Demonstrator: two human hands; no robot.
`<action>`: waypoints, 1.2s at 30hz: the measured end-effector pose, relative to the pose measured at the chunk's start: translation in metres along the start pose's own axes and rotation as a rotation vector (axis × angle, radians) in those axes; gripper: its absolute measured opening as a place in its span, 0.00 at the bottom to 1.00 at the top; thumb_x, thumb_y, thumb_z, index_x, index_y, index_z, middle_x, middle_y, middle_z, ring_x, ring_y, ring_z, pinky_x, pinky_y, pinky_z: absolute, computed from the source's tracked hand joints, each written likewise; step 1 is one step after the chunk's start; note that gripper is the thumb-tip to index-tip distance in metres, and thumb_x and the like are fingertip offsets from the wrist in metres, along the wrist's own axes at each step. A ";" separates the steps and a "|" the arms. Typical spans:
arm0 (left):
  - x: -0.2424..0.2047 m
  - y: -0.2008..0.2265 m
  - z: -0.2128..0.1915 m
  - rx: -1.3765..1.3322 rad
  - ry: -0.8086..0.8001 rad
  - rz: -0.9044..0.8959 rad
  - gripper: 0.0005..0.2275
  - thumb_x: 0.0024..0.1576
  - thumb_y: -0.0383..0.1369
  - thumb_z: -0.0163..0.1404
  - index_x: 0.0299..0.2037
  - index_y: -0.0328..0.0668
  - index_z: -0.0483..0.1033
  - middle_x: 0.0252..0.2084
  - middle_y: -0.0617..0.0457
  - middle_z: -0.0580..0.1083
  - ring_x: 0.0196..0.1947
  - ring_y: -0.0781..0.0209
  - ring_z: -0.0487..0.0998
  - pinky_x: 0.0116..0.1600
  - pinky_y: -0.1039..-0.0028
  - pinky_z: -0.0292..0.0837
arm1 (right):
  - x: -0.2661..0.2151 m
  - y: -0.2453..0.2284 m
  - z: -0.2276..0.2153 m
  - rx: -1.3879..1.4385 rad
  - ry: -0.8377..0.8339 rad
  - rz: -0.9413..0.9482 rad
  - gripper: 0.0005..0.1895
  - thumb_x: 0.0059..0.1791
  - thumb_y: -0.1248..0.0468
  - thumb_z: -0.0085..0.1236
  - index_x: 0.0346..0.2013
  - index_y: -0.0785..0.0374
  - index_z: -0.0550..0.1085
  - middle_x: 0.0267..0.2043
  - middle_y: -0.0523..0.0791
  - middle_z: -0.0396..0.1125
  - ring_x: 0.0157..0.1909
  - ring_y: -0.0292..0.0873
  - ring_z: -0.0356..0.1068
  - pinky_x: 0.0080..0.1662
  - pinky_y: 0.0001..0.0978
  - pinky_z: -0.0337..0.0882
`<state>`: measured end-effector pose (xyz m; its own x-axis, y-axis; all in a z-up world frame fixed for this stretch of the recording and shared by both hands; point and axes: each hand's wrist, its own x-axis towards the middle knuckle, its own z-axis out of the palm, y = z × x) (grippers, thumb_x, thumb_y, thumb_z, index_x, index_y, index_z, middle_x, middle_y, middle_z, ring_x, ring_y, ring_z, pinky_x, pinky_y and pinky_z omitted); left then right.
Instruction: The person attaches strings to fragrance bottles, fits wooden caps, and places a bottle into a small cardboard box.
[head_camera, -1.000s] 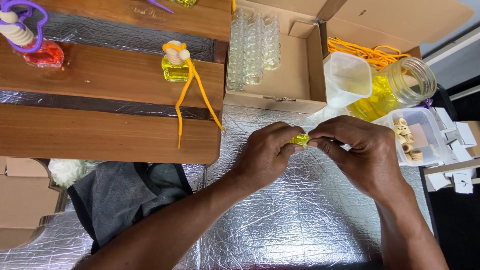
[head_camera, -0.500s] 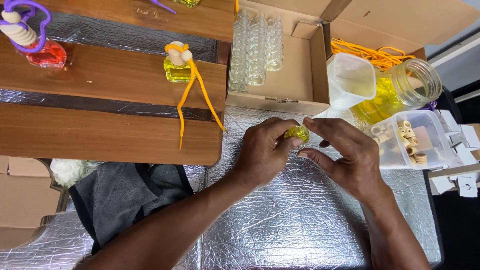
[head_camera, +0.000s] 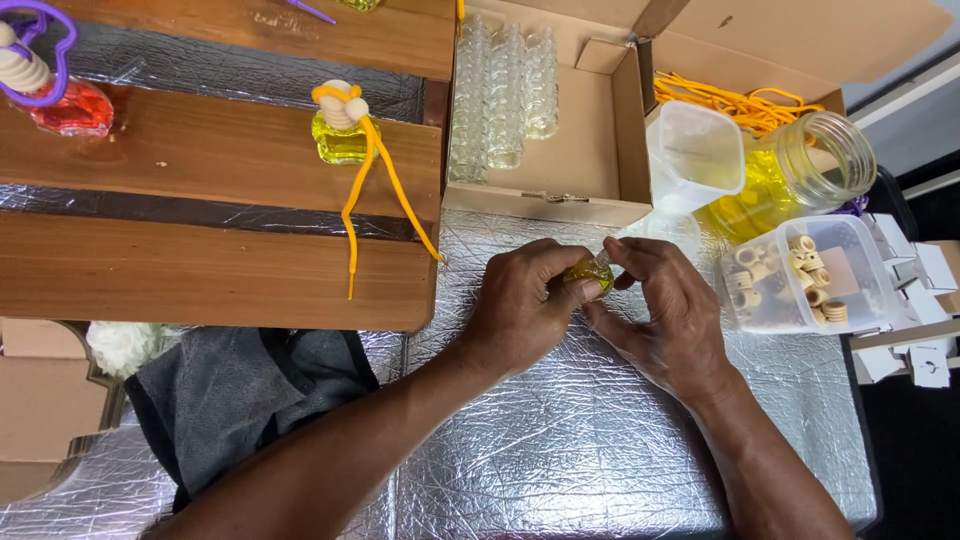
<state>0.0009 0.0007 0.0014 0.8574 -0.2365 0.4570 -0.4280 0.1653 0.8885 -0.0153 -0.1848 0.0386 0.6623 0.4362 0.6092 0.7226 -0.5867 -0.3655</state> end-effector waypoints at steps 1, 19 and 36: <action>0.000 -0.001 0.000 0.000 0.001 0.000 0.05 0.60 0.20 0.51 0.43 0.25 0.78 0.28 0.39 0.74 0.30 0.47 0.82 0.37 0.63 0.80 | -0.001 0.001 0.000 0.000 -0.001 -0.001 0.29 0.41 0.74 0.73 0.55 0.78 0.72 0.45 0.60 0.69 0.40 0.60 0.75 0.35 0.45 0.78; 0.001 0.015 0.003 0.090 -0.036 0.011 0.07 0.63 0.23 0.50 0.43 0.25 0.80 0.25 0.38 0.75 0.25 0.53 0.79 0.35 0.67 0.74 | 0.001 -0.009 -0.008 -0.082 -0.065 -0.054 0.26 0.36 0.72 0.76 0.46 0.74 0.75 0.35 0.57 0.70 0.30 0.56 0.73 0.31 0.47 0.77; 0.004 0.016 -0.001 -0.002 -0.052 0.008 0.05 0.62 0.24 0.52 0.45 0.29 0.78 0.30 0.41 0.77 0.33 0.53 0.83 0.43 0.65 0.80 | 0.000 -0.006 -0.009 0.063 0.023 -0.020 0.24 0.40 0.74 0.73 0.48 0.77 0.73 0.36 0.55 0.69 0.37 0.57 0.75 0.32 0.40 0.77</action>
<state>-0.0019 0.0033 0.0170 0.8379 -0.2841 0.4660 -0.4344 0.1697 0.8846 -0.0217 -0.1878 0.0473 0.6435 0.4316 0.6322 0.7472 -0.5333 -0.3965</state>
